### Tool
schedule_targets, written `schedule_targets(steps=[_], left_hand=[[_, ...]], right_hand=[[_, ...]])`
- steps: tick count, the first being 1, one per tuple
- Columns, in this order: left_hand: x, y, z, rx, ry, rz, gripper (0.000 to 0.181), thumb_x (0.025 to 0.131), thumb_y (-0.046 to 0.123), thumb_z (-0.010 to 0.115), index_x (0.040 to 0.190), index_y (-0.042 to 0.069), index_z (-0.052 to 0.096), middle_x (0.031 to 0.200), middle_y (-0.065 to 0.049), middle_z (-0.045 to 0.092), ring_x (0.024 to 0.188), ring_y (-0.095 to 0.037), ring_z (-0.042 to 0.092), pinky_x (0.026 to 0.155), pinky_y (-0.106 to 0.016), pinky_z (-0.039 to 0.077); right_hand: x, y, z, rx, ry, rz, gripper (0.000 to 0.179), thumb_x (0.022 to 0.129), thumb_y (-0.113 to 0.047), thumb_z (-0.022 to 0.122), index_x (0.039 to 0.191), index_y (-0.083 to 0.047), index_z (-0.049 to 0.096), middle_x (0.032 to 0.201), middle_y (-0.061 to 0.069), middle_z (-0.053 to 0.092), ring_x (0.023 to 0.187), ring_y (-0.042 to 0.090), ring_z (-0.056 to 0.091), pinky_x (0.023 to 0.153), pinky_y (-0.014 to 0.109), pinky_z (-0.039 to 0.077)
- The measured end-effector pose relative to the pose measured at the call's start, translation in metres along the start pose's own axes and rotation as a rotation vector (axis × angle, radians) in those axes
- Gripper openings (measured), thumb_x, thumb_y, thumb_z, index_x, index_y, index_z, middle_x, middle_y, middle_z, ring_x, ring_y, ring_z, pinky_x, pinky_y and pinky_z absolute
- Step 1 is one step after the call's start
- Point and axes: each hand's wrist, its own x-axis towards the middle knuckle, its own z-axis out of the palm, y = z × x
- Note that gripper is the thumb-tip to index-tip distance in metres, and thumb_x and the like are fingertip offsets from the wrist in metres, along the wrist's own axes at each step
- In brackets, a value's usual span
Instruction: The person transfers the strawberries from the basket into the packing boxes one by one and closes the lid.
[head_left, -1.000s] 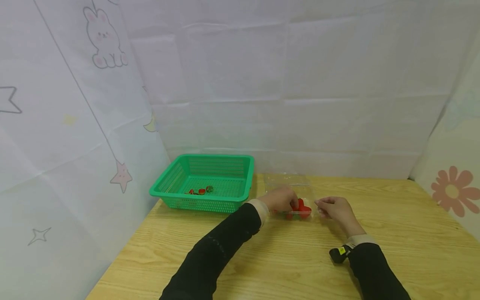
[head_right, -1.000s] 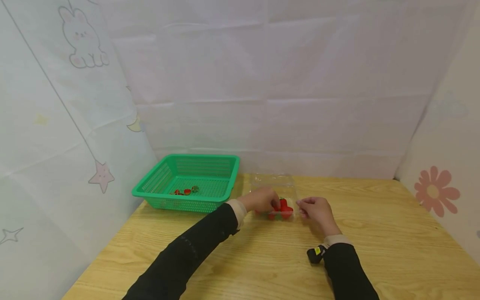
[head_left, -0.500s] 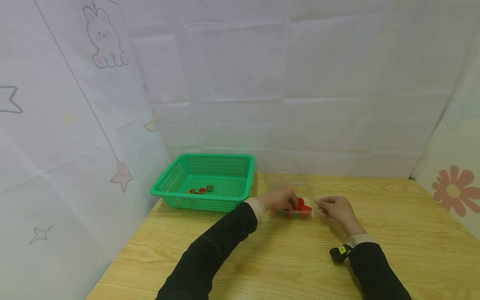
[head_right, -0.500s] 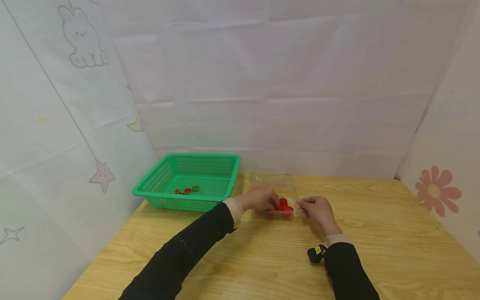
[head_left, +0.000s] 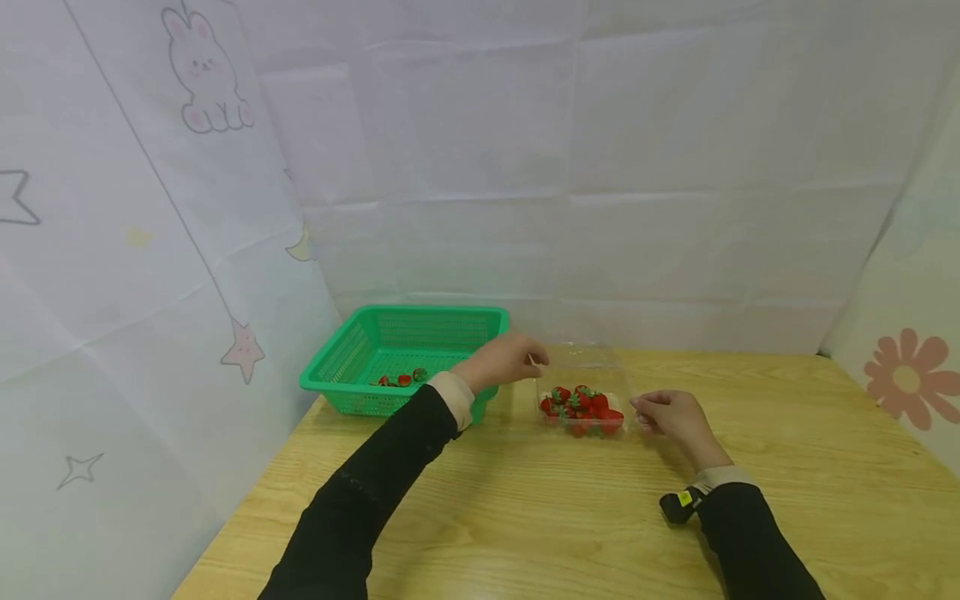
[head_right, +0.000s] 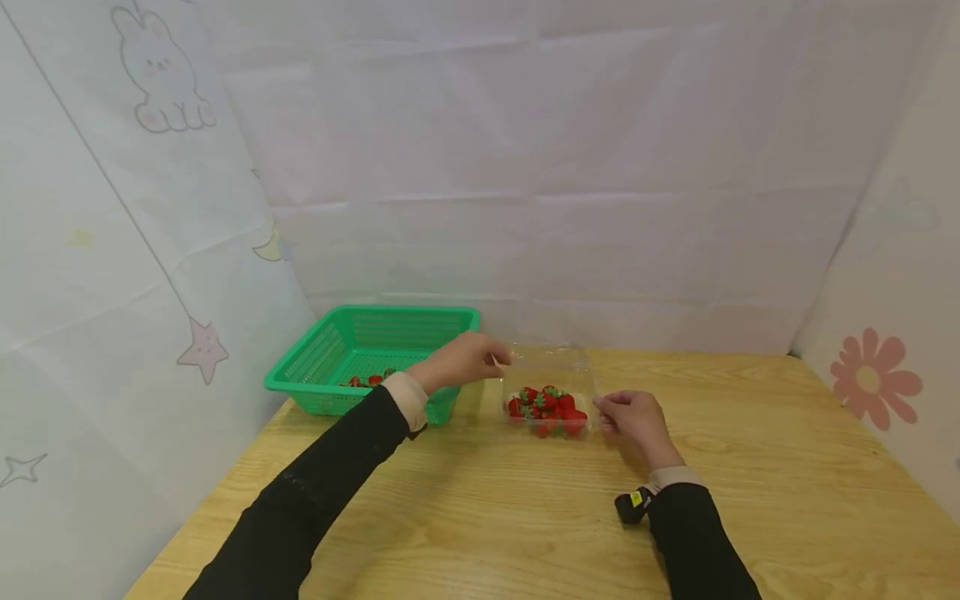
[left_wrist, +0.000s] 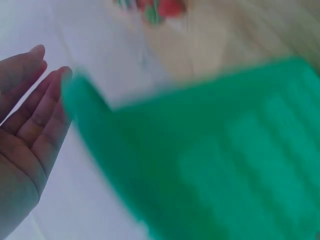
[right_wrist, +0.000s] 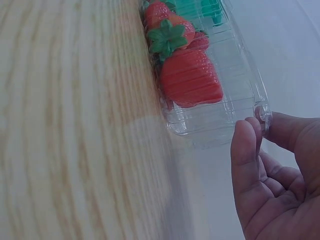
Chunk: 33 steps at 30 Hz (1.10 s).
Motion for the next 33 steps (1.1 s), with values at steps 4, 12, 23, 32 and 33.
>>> schedule_targets(steps=[4, 12, 23, 32, 33], left_hand=[[-0.021, -0.019, -0.023, -0.038, 0.091, -0.067, 0.026, 0.093, 0.016, 0.068, 0.118, 0.010, 0.070, 0.114, -0.005, 0.067, 0.093, -0.014, 0.065, 0.078, -0.024, 0.052], [-0.048, -0.071, -0.039, -0.101, 0.170, -0.266, 0.024, 0.094, 0.019, 0.067, 0.117, 0.011, 0.069, 0.114, -0.006, 0.065, 0.098, -0.019, 0.061, 0.079, -0.034, 0.052], [-0.068, -0.122, -0.026, -0.034, 0.070, -0.457, 0.036, 0.094, 0.018, 0.067, 0.127, 0.002, 0.062, 0.127, -0.016, 0.059, 0.116, -0.032, 0.056, 0.092, -0.043, 0.049], [-0.071, -0.142, -0.015, -0.013, -0.059, -0.585, 0.044, 0.095, 0.017, 0.066, 0.135, 0.001, 0.056, 0.140, -0.018, 0.049, 0.125, -0.037, 0.048, 0.098, -0.048, 0.045], [-0.071, -0.145, -0.013, -0.013, -0.074, -0.590, 0.045, 0.095, 0.017, 0.067, 0.135, 0.001, 0.056, 0.140, -0.019, 0.049, 0.125, -0.037, 0.048, 0.097, -0.048, 0.045]], right_hand=[[0.001, 0.000, -0.002, 0.000, -0.002, -0.005, 0.044, 0.099, -0.024, 0.061, 0.118, 0.015, 0.056, 0.094, 0.017, 0.067, 0.078, 0.021, 0.067, 0.068, 0.032, 0.058], [0.001, -0.001, -0.004, 0.006, 0.006, 0.006, 0.043, 0.099, -0.024, 0.060, 0.118, 0.014, 0.056, 0.091, 0.013, 0.066, 0.077, 0.019, 0.067, 0.068, 0.032, 0.058], [-0.002, 0.000, -0.001, 0.008, -0.004, -0.008, 0.043, 0.099, -0.022, 0.060, 0.119, 0.016, 0.055, 0.096, 0.020, 0.066, 0.077, 0.022, 0.067, 0.069, 0.033, 0.058], [-0.001, -0.001, 0.000, 0.015, -0.002, -0.010, 0.042, 0.099, -0.021, 0.060, 0.119, 0.015, 0.055, 0.097, 0.021, 0.066, 0.078, 0.022, 0.068, 0.069, 0.033, 0.058], [-0.001, -0.001, 0.000, 0.015, -0.002, -0.010, 0.042, 0.099, -0.021, 0.060, 0.119, 0.015, 0.055, 0.097, 0.021, 0.066, 0.078, 0.022, 0.068, 0.069, 0.033, 0.058]])
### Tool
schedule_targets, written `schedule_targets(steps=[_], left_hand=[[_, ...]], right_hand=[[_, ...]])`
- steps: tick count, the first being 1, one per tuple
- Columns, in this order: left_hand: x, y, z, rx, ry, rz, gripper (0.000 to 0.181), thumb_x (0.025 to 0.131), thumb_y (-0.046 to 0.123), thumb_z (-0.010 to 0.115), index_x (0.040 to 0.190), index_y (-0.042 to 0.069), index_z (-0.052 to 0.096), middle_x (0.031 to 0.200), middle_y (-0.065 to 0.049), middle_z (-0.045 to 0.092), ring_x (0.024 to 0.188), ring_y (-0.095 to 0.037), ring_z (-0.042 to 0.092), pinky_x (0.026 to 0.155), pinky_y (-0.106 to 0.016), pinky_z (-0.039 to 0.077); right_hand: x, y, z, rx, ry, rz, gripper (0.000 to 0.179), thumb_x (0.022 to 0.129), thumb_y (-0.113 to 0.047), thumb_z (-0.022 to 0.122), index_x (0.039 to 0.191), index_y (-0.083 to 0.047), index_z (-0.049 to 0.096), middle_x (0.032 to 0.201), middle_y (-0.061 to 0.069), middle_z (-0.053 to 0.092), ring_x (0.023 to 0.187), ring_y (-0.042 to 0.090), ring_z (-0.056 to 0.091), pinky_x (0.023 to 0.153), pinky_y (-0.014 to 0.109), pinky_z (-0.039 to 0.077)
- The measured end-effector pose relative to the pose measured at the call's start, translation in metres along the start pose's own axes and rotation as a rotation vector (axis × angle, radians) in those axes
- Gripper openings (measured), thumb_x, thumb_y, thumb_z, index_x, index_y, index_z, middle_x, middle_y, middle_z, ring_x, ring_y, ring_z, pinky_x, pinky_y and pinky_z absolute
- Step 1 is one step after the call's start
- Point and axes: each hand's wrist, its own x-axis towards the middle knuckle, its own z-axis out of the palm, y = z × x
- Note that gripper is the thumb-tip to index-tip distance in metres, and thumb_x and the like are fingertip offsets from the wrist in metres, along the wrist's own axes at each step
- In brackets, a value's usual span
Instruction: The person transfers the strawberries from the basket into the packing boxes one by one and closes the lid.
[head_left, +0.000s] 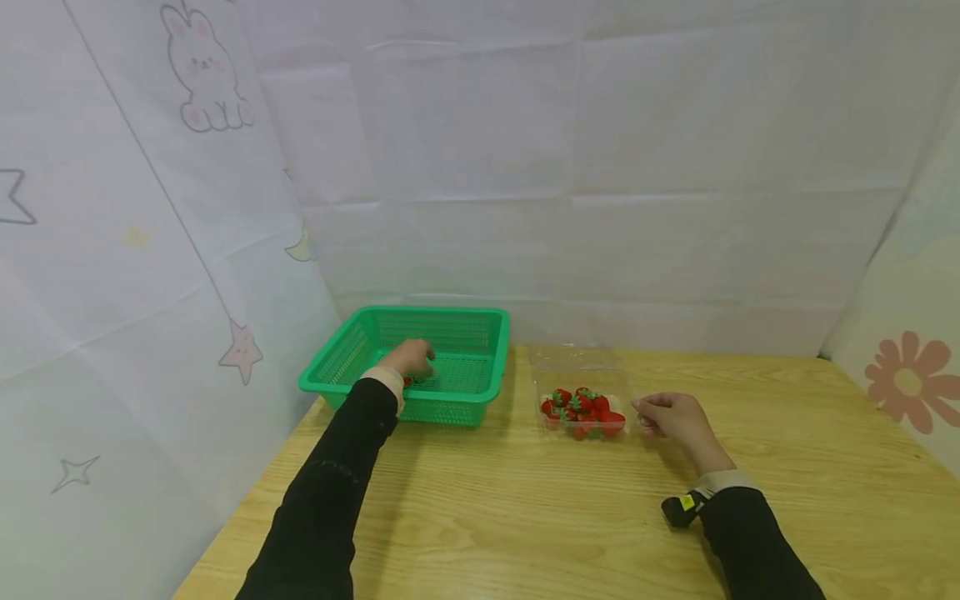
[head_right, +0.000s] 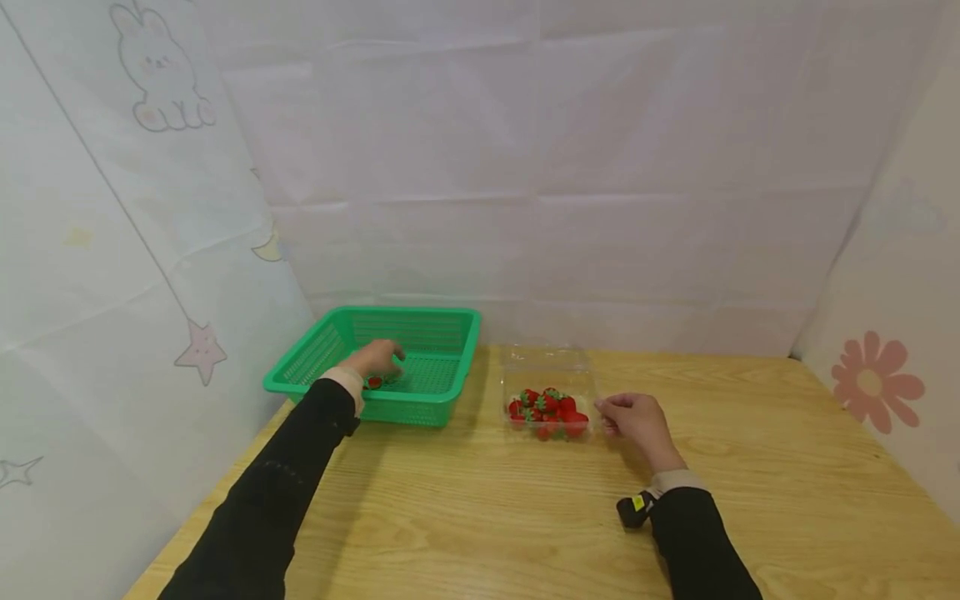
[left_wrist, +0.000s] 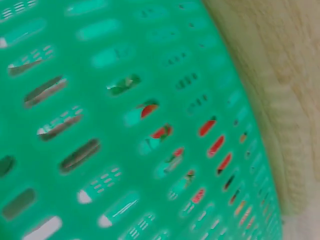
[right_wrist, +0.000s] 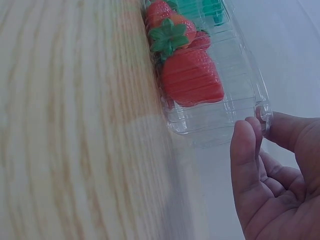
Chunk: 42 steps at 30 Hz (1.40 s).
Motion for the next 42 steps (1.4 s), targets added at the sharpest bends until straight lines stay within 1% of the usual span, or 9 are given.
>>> schedule_targets(steps=[3, 6, 9, 15, 19, 24, 29, 38, 42], left_hand=[[0.005, -0.006, 0.006, -0.021, -0.046, -0.028, 0.046, 0.095, 0.016, 0.066, 0.136, 0.001, 0.054, 0.141, -0.020, 0.047, 0.124, -0.038, 0.048, 0.095, -0.048, 0.047], [0.010, -0.010, 0.010, -0.045, -0.075, -0.048, 0.046, 0.095, 0.015, 0.066, 0.137, 0.001, 0.053, 0.142, -0.020, 0.046, 0.125, -0.039, 0.047, 0.093, -0.048, 0.048], [0.011, -0.012, 0.012, -0.057, -0.095, -0.054, 0.047, 0.096, 0.015, 0.064, 0.139, 0.002, 0.052, 0.143, -0.020, 0.045, 0.129, -0.039, 0.044, 0.096, -0.050, 0.045], [0.003, -0.009, 0.012, 0.001, -0.136, -0.043, 0.045, 0.098, 0.018, 0.061, 0.140, 0.003, 0.051, 0.144, -0.017, 0.046, 0.132, -0.038, 0.040, 0.103, -0.051, 0.039], [-0.001, -0.008, 0.012, 0.033, -0.165, -0.041, 0.041, 0.098, 0.021, 0.061, 0.136, 0.006, 0.057, 0.140, -0.015, 0.050, 0.130, -0.037, 0.044, 0.101, -0.051, 0.040], [-0.001, -0.009, 0.013, 0.069, -0.189, -0.024, 0.032, 0.098, 0.021, 0.062, 0.128, 0.010, 0.065, 0.135, -0.013, 0.055, 0.126, -0.036, 0.048, 0.100, -0.050, 0.042], [0.001, -0.011, 0.014, 0.090, -0.175, -0.014, 0.031, 0.096, 0.020, 0.064, 0.124, 0.006, 0.066, 0.129, -0.014, 0.059, 0.120, -0.035, 0.053, 0.096, -0.048, 0.046], [0.007, -0.012, 0.016, 0.073, -0.161, -0.025, 0.028, 0.093, 0.014, 0.069, 0.118, 0.002, 0.069, 0.121, -0.015, 0.063, 0.115, -0.036, 0.056, 0.091, -0.046, 0.049], [0.007, -0.011, 0.015, 0.049, -0.123, -0.018, 0.029, 0.093, 0.008, 0.066, 0.121, 0.001, 0.067, 0.124, -0.015, 0.062, 0.118, -0.036, 0.054, 0.093, -0.046, 0.048]], right_hand=[[0.000, 0.001, 0.000, -0.001, 0.000, 0.002, 0.042, 0.099, -0.021, 0.060, 0.120, 0.015, 0.055, 0.096, 0.020, 0.066, 0.078, 0.022, 0.068, 0.069, 0.033, 0.058], [0.000, 0.001, 0.000, -0.001, -0.002, 0.002, 0.042, 0.099, -0.022, 0.060, 0.119, 0.015, 0.055, 0.094, 0.017, 0.066, 0.077, 0.021, 0.068, 0.069, 0.033, 0.058], [0.001, 0.001, 0.000, -0.004, -0.001, 0.002, 0.042, 0.099, -0.022, 0.060, 0.119, 0.015, 0.055, 0.092, 0.015, 0.066, 0.077, 0.021, 0.068, 0.069, 0.033, 0.058], [-0.001, 0.000, 0.000, -0.013, -0.003, -0.005, 0.043, 0.099, -0.022, 0.060, 0.120, 0.015, 0.055, 0.094, 0.017, 0.066, 0.078, 0.022, 0.068, 0.069, 0.033, 0.058], [-0.002, -0.001, 0.000, -0.019, -0.002, -0.007, 0.043, 0.099, -0.023, 0.060, 0.119, 0.015, 0.056, 0.094, 0.018, 0.066, 0.078, 0.022, 0.067, 0.069, 0.034, 0.058], [-0.002, -0.001, 0.000, -0.020, -0.002, -0.003, 0.044, 0.099, -0.023, 0.060, 0.119, 0.016, 0.055, 0.093, 0.016, 0.066, 0.077, 0.021, 0.067, 0.069, 0.033, 0.058], [-0.001, 0.000, -0.001, -0.016, -0.004, 0.005, 0.045, 0.099, -0.024, 0.060, 0.120, 0.015, 0.055, 0.094, 0.017, 0.066, 0.078, 0.022, 0.067, 0.069, 0.033, 0.058], [0.001, 0.001, -0.001, -0.006, -0.002, 0.016, 0.044, 0.099, -0.024, 0.060, 0.120, 0.014, 0.055, 0.097, 0.019, 0.066, 0.079, 0.022, 0.067, 0.069, 0.034, 0.058], [0.001, 0.002, 0.000, -0.008, -0.002, 0.014, 0.043, 0.099, -0.023, 0.060, 0.121, 0.014, 0.055, 0.097, 0.020, 0.065, 0.079, 0.022, 0.067, 0.069, 0.034, 0.058]])
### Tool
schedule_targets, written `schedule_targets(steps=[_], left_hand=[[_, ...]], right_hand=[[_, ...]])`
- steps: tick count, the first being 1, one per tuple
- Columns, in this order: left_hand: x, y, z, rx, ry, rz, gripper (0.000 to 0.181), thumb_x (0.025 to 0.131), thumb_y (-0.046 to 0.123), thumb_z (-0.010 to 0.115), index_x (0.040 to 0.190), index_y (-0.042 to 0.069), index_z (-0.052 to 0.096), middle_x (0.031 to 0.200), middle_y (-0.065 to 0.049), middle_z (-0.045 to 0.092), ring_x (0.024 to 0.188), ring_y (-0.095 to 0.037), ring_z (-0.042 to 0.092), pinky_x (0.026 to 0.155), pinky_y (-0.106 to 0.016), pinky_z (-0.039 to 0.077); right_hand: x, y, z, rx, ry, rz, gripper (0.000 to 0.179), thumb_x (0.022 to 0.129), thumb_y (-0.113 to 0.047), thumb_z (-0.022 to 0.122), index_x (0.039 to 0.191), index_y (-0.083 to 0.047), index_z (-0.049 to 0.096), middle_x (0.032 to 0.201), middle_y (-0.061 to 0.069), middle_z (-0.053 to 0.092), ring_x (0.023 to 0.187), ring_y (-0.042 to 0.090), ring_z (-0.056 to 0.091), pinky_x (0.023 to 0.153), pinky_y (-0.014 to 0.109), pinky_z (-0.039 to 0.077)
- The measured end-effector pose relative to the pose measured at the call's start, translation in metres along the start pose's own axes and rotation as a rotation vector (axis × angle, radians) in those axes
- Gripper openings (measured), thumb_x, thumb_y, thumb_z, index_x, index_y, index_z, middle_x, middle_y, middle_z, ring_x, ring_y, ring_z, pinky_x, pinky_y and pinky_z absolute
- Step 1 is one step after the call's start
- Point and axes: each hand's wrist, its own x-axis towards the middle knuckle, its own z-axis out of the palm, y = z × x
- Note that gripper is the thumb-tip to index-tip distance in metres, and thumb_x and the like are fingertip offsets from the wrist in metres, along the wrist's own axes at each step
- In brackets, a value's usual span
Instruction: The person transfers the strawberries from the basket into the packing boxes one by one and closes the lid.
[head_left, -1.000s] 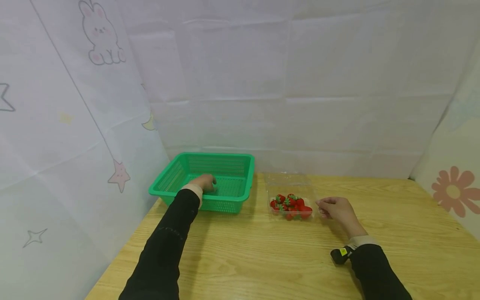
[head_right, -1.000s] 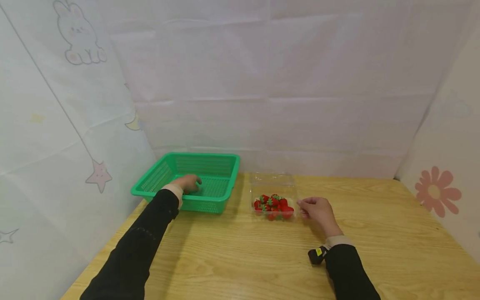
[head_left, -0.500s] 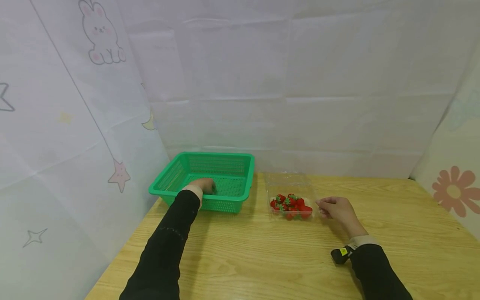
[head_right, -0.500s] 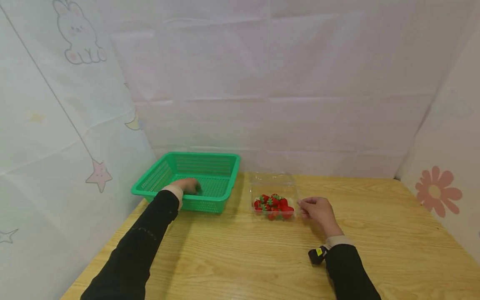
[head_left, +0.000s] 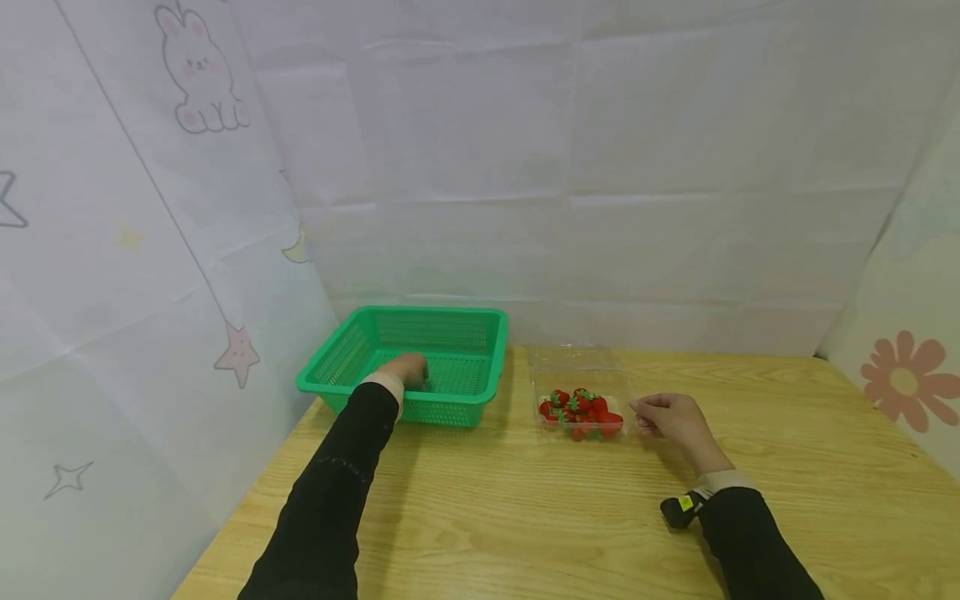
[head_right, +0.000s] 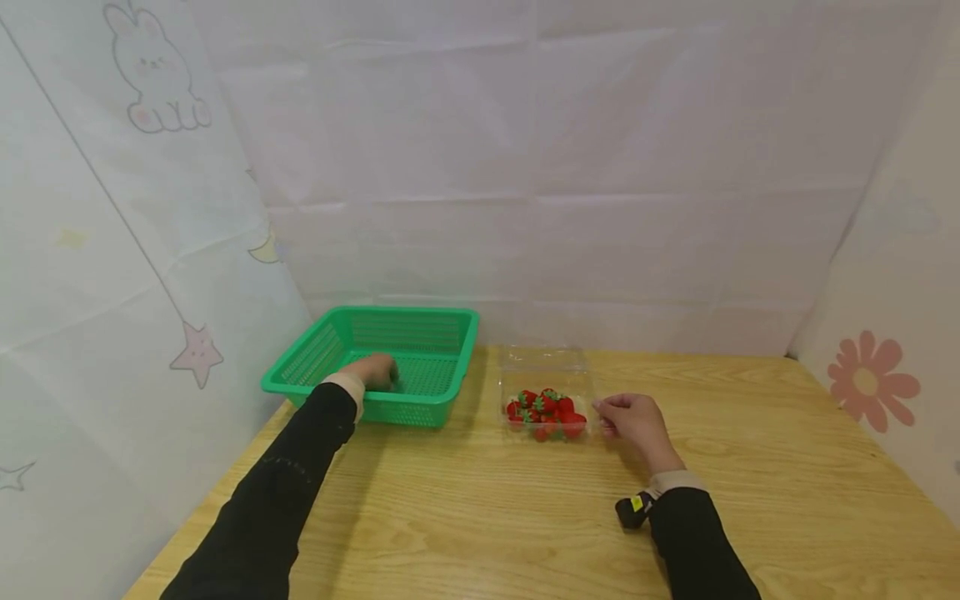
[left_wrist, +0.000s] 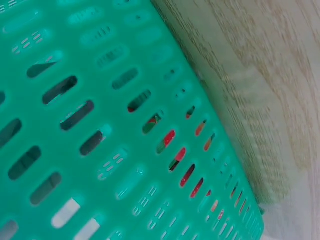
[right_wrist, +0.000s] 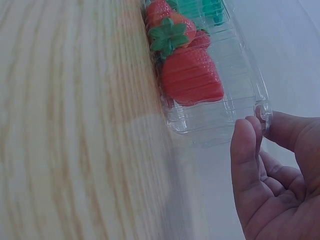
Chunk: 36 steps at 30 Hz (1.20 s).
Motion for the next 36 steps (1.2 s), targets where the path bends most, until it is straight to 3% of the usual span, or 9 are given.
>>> schedule_targets(steps=[7, 12, 18, 25, 30, 36], left_hand=[[-0.009, 0.002, -0.003, -0.058, 0.127, 0.073, 0.033, 0.093, -0.010, 0.057, 0.124, -0.001, 0.065, 0.127, -0.018, 0.059, 0.121, -0.037, 0.053, 0.095, -0.046, 0.048], [-0.019, 0.008, -0.009, -0.107, 0.194, 0.126, 0.034, 0.094, -0.008, 0.054, 0.126, -0.001, 0.064, 0.129, -0.019, 0.058, 0.118, -0.037, 0.054, 0.088, -0.045, 0.051], [-0.030, 0.023, -0.019, -0.064, 0.280, 0.277, 0.026, 0.095, 0.000, 0.059, 0.120, -0.002, 0.066, 0.119, -0.017, 0.063, 0.110, -0.034, 0.059, 0.087, -0.042, 0.052], [-0.044, 0.058, -0.030, -0.040, 0.316, 0.336, 0.024, 0.094, 0.006, 0.065, 0.117, 0.003, 0.068, 0.114, -0.012, 0.065, 0.105, -0.027, 0.061, 0.087, -0.037, 0.051], [-0.053, 0.089, -0.033, -0.027, 0.359, 0.412, 0.022, 0.093, 0.006, 0.066, 0.115, 0.005, 0.068, 0.109, -0.009, 0.066, 0.097, -0.021, 0.062, 0.079, -0.034, 0.051], [-0.057, 0.130, -0.029, -0.003, 0.333, 0.500, 0.023, 0.094, 0.006, 0.066, 0.117, 0.006, 0.068, 0.107, -0.006, 0.066, 0.094, -0.017, 0.061, 0.077, -0.029, 0.050]], right_hand=[[0.000, 0.000, 0.001, 0.001, 0.001, 0.001, 0.043, 0.099, -0.023, 0.060, 0.120, 0.014, 0.056, 0.096, 0.019, 0.066, 0.078, 0.022, 0.067, 0.068, 0.034, 0.058], [0.000, 0.000, 0.000, 0.001, -0.007, -0.014, 0.044, 0.099, -0.024, 0.060, 0.120, 0.015, 0.055, 0.096, 0.020, 0.065, 0.078, 0.022, 0.067, 0.069, 0.033, 0.058], [0.001, 0.000, -0.002, 0.016, -0.004, -0.017, 0.046, 0.098, -0.025, 0.061, 0.120, 0.015, 0.055, 0.095, 0.019, 0.066, 0.077, 0.021, 0.068, 0.069, 0.033, 0.058], [-0.001, -0.003, -0.001, 0.003, -0.001, -0.002, 0.043, 0.099, -0.023, 0.060, 0.120, 0.014, 0.055, 0.096, 0.018, 0.066, 0.078, 0.020, 0.066, 0.070, 0.034, 0.058], [-0.003, -0.003, -0.001, 0.001, -0.004, 0.003, 0.043, 0.099, -0.023, 0.060, 0.121, 0.014, 0.055, 0.097, 0.019, 0.066, 0.079, 0.022, 0.066, 0.070, 0.035, 0.058], [-0.001, -0.002, -0.001, 0.002, -0.005, -0.002, 0.044, 0.098, -0.024, 0.061, 0.120, 0.013, 0.055, 0.095, 0.016, 0.066, 0.078, 0.021, 0.066, 0.070, 0.035, 0.058]])
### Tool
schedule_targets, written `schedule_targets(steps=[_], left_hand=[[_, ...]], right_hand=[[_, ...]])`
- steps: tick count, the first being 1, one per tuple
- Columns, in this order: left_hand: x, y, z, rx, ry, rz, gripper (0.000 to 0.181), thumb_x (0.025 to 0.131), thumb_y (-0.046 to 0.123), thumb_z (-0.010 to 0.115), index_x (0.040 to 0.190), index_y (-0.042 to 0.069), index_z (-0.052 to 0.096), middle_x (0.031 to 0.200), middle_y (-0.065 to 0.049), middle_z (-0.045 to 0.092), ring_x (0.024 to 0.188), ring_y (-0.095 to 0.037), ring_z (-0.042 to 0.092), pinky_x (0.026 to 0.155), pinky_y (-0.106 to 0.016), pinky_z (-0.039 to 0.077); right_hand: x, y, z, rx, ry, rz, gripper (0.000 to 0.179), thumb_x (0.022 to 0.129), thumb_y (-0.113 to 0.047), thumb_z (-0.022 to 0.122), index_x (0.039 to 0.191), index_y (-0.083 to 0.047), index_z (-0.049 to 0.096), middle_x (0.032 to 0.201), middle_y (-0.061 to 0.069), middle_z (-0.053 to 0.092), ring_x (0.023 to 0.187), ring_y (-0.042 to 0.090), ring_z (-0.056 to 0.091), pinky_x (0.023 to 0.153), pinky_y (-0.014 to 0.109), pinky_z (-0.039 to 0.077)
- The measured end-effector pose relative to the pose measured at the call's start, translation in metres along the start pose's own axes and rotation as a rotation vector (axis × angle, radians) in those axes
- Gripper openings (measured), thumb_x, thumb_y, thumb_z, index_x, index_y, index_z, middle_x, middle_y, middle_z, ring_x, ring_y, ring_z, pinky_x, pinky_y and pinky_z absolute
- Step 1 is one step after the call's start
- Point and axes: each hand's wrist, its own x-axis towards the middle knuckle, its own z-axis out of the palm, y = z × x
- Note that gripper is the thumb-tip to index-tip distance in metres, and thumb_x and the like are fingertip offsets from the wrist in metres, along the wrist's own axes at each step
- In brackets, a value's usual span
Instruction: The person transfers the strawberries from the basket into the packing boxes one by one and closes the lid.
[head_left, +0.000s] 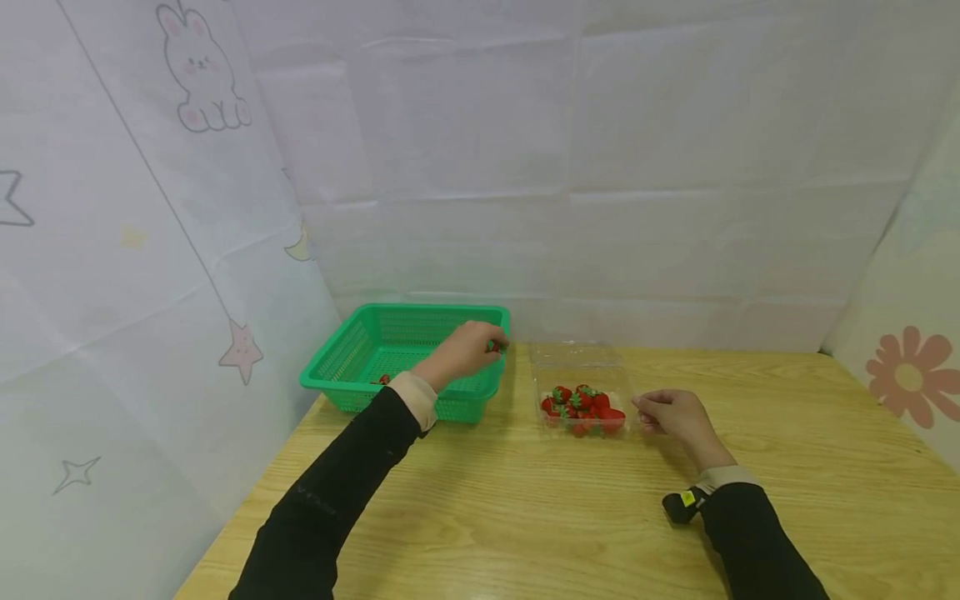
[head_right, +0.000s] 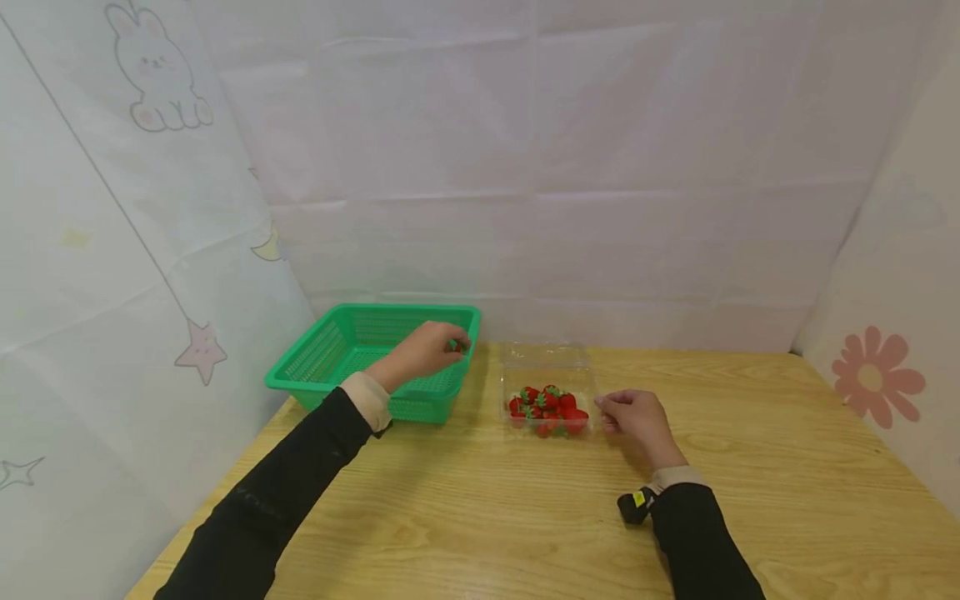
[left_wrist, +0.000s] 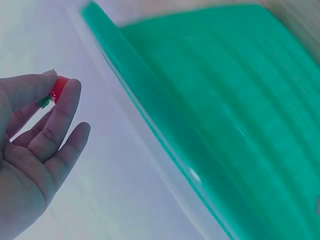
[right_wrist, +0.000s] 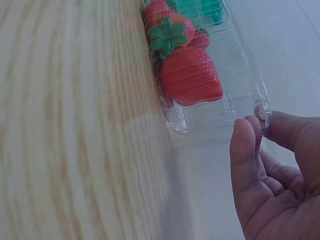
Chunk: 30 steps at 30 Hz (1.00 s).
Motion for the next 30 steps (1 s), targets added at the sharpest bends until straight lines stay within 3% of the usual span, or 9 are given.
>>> schedule_targets(steps=[8, 13, 21, 30], left_hand=[[0.018, 0.046, 0.018, 0.045, -0.066, 0.147, 0.019, 0.094, 0.010, 0.066, 0.113, 0.008, 0.069, 0.108, -0.005, 0.068, 0.089, -0.014, 0.063, 0.073, -0.023, 0.049], [0.032, 0.062, 0.033, 0.105, -0.122, 0.183, 0.015, 0.094, 0.015, 0.068, 0.108, 0.011, 0.071, 0.103, -0.001, 0.068, 0.087, -0.011, 0.062, 0.074, -0.021, 0.048], [0.050, 0.070, 0.063, 0.089, -0.214, 0.142, 0.010, 0.090, 0.015, 0.072, 0.100, 0.012, 0.073, 0.094, 0.004, 0.067, 0.082, -0.009, 0.061, 0.070, -0.021, 0.048], [0.062, 0.062, 0.092, 0.053, -0.251, 0.084, 0.008, 0.082, 0.021, 0.081, 0.086, 0.018, 0.074, 0.082, 0.009, 0.066, 0.073, -0.005, 0.059, 0.064, -0.018, 0.048]], right_hand=[[0.000, 0.000, 0.000, -0.012, 0.000, 0.001, 0.043, 0.099, -0.023, 0.060, 0.120, 0.014, 0.056, 0.094, 0.017, 0.066, 0.078, 0.021, 0.066, 0.069, 0.035, 0.058], [0.000, -0.002, -0.001, 0.001, -0.003, -0.003, 0.042, 0.099, -0.022, 0.060, 0.119, 0.015, 0.056, 0.095, 0.018, 0.066, 0.078, 0.020, 0.066, 0.070, 0.034, 0.058], [0.001, -0.001, -0.001, 0.007, 0.006, -0.004, 0.041, 0.098, -0.021, 0.061, 0.117, 0.014, 0.057, 0.091, 0.014, 0.066, 0.075, 0.018, 0.066, 0.069, 0.033, 0.058], [0.000, -0.001, 0.000, 0.024, 0.003, 0.002, 0.042, 0.098, -0.023, 0.062, 0.118, 0.014, 0.057, 0.094, 0.019, 0.066, 0.079, 0.023, 0.067, 0.069, 0.034, 0.058]])
